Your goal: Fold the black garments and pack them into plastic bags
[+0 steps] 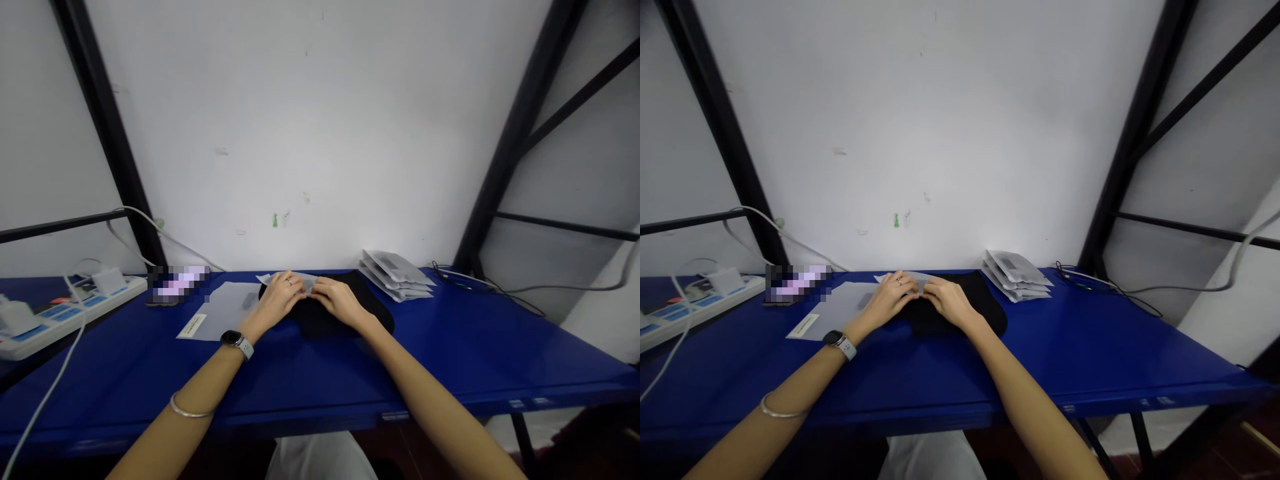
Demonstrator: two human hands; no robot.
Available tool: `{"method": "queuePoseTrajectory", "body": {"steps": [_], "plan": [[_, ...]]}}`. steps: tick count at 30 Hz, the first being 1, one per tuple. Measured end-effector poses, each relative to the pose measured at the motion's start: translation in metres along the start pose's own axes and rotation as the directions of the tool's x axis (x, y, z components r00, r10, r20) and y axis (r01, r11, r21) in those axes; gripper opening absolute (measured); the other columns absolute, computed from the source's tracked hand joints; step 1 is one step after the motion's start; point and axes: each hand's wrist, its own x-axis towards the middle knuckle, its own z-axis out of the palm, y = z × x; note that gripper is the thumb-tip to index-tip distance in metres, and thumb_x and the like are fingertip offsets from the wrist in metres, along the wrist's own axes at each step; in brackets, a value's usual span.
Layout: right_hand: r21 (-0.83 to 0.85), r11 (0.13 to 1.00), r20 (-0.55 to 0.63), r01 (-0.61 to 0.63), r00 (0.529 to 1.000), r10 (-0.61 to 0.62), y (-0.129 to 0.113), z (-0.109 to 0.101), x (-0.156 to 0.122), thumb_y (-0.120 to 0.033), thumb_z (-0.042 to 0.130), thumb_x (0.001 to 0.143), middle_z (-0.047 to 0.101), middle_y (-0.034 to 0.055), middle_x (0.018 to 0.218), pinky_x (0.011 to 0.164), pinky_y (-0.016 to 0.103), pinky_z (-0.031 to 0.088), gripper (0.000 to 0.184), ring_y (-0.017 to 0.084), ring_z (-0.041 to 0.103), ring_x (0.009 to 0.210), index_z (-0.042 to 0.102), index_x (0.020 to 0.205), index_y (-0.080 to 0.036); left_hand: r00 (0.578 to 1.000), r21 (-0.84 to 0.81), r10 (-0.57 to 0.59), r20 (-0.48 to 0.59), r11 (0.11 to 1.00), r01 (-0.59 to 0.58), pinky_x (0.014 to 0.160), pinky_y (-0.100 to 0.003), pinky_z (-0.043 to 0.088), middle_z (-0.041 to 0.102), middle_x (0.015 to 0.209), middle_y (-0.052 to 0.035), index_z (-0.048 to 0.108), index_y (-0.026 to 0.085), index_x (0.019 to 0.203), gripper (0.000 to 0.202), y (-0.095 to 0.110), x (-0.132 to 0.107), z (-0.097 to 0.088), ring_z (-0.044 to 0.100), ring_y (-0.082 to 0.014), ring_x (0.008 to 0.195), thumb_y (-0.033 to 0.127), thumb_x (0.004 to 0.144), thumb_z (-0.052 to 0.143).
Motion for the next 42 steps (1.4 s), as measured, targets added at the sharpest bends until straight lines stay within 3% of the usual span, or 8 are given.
{"method": "queuePoseTrajectory", "body": {"steps": [7, 11, 14, 16, 18, 21, 35, 42], "plan": [[-0.229, 0.931, -0.2, -0.284, 0.95, 0.241, 0.032, -0.029, -0.007, -0.026, 0.042, 0.095, 0.058, 0.0053, 0.09, 0.068, 0.025, 0.036, 0.022, 0.018, 0.056, 0.082, 0.062, 0.088, -0.021, 0.965, 0.18, -0.226, -0.136, 0.952, 0.249, 0.084, -0.042, 0.033, 0.065, 0.098, -0.0063, 0.061, 0.023, 0.088, 0.013, -0.049, -0.015, -0.018, 0.047, -0.0272, 0.099, 0.028, 0.091, 0.049], [-0.246, 0.908, -0.235, -0.339, 0.93, 0.283, 0.041, -0.032, -0.011, -0.027, 0.043, 0.094, 0.057, 0.0064, 0.091, 0.069, 0.028, 0.038, 0.02, 0.02, 0.055, 0.084, 0.062, 0.091, -0.021, 0.955, 0.216, -0.243, -0.168, 0.936, 0.277, 0.084, -0.042, 0.033, 0.063, 0.1, -0.0074, 0.06, 0.023, 0.09, 0.015, -0.052, -0.017, -0.021, 0.048, -0.0276, 0.099, 0.027, 0.092, 0.046], [-0.217, 0.94, -0.287, -0.263, 0.938, 0.196, 0.035, -0.027, -0.009, -0.026, 0.049, 0.091, 0.056, 0.0082, 0.099, 0.079, 0.031, 0.04, 0.019, 0.022, 0.053, 0.094, 0.061, 0.105, -0.021, 0.945, 0.195, -0.256, -0.204, 0.935, 0.296, 0.083, -0.041, 0.035, 0.062, 0.099, -0.0087, 0.059, 0.021, 0.092, 0.018, -0.046, -0.014, -0.019, 0.049, -0.0273, 0.098, 0.026, 0.093, 0.042], [-0.239, 0.959, -0.254, -0.15, 0.963, 0.087, 0.027, -0.02, -0.006, -0.023, 0.052, 0.09, 0.055, 0.0089, 0.1, 0.082, 0.032, 0.04, 0.02, 0.022, 0.051, 0.095, 0.062, 0.107, -0.021, 0.944, 0.195, -0.249, -0.217, 0.936, 0.292, 0.081, -0.04, 0.035, 0.061, 0.098, -0.0088, 0.058, 0.02, 0.092, 0.018, -0.042, -0.013, -0.018, 0.049, -0.0266, 0.096, 0.027, 0.093, 0.041], [-0.286, 0.957, -0.189, -0.051, 0.982, -0.004, 0.018, -0.012, -0.002, -0.017, 0.048, 0.091, 0.055, 0.0087, 0.095, 0.079, 0.032, 0.04, 0.02, 0.021, 0.05, 0.088, 0.065, 0.101, -0.02, 0.95, 0.215, -0.217, -0.224, 0.94, 0.265, 0.08, -0.039, 0.036, 0.061, 0.097, -0.0085, 0.057, 0.02, 0.092, 0.016, -0.04, -0.013, -0.017, 0.05, -0.0257, 0.094, 0.026, 0.093, 0.042], [-0.355, 0.935, -0.178, -0.006, 0.982, -0.062, 0.007, -0.002, 0.002, -0.008, 0.043, 0.091, 0.055, 0.0083, 0.089, 0.072, 0.03, 0.038, 0.027, 0.019, 0.049, 0.081, 0.066, 0.099, -0.018, 0.954, 0.248, -0.166, -0.249, 0.942, 0.228, 0.078, -0.037, 0.036, 0.061, 0.097, -0.0081, 0.055, 0.019, 0.092, 0.013, -0.037, -0.012, -0.016, 0.05, -0.0251, 0.092, 0.026, 0.093, 0.044], [-0.394, 0.917, -0.217, -0.061, 0.976, -0.029, 0.002, 0.004, 0.001, -0.014, 0.042, 0.094, 0.059, 0.0077, 0.09, 0.073, 0.029, 0.038, 0.022, 0.019, 0.052, 0.082, 0.062, 0.102, -0.018, 0.969, 0.247, -0.066, -0.236, 0.961, 0.126, 0.077, -0.036, 0.036, 0.062, 0.095, -0.0078, 0.053, 0.019, 0.092, 0.013, -0.024, -0.007, -0.017, 0.051, -0.0237, 0.09, 0.024, 0.094, 0.042], [-0.363, 0.931, -0.147, -0.037, 0.989, -0.018, -0.002, 0.005, 0.002, -0.016, 0.046, 0.091, 0.059, 0.0083, 0.089, 0.076, 0.03, 0.042, 0.018, 0.019, 0.053, 0.084, 0.064, 0.094, -0.017, 0.972, 0.248, -0.041, -0.231, 0.964, 0.1, 0.078, -0.036, 0.037, 0.062, 0.093, -0.0068, 0.053, 0.018, 0.092, 0.013, -0.02, -0.007, -0.015, 0.051, -0.023, 0.089, 0.024, 0.095, 0.042]]}}
